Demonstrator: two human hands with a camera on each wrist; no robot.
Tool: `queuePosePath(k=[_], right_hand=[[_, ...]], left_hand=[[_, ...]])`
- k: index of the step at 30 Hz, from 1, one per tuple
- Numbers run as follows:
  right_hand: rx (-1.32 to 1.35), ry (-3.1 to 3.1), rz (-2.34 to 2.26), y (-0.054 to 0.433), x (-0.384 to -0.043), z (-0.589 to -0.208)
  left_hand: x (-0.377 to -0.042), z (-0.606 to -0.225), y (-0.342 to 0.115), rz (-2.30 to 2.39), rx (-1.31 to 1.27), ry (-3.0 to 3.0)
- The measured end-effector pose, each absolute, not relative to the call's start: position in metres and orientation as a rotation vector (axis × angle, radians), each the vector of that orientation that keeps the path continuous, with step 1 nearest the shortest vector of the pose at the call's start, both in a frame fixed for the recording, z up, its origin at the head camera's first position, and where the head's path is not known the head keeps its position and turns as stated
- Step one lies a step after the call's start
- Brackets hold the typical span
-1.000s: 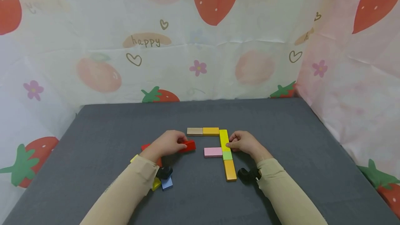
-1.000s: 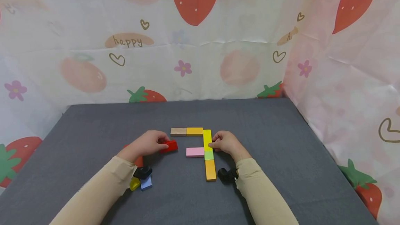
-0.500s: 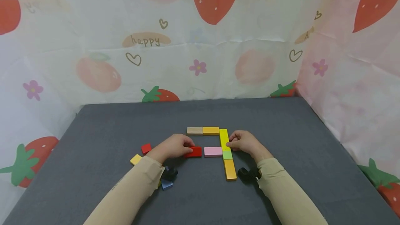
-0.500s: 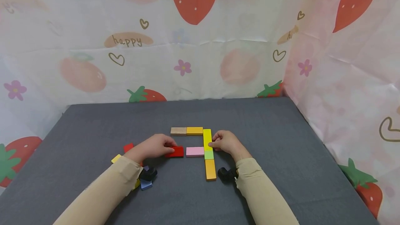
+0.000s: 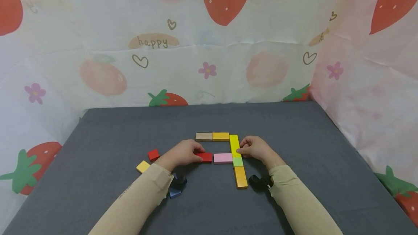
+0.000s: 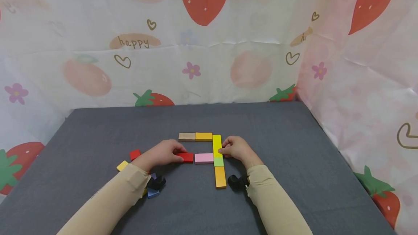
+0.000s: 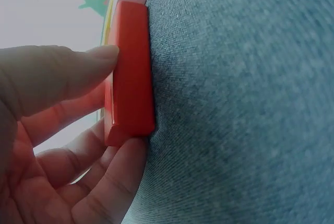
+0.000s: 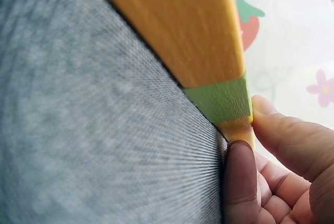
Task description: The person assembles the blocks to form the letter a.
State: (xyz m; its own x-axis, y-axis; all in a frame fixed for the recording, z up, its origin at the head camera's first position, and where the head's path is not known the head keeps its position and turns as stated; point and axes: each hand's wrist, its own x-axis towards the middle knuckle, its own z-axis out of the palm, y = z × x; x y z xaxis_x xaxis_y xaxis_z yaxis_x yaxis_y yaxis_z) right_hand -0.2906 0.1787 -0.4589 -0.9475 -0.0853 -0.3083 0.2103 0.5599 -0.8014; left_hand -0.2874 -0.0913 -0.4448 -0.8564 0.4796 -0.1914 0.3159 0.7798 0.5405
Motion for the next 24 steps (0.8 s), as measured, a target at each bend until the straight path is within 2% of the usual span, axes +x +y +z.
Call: queuePosePath(k=[24], right_hand=[[0.110,2.481,-1.339,0.1787,-0.2914,-0.4605]], left_hand=[[-0.2846,-0.4430,-0.0867,0.729,0.636,2.643]])
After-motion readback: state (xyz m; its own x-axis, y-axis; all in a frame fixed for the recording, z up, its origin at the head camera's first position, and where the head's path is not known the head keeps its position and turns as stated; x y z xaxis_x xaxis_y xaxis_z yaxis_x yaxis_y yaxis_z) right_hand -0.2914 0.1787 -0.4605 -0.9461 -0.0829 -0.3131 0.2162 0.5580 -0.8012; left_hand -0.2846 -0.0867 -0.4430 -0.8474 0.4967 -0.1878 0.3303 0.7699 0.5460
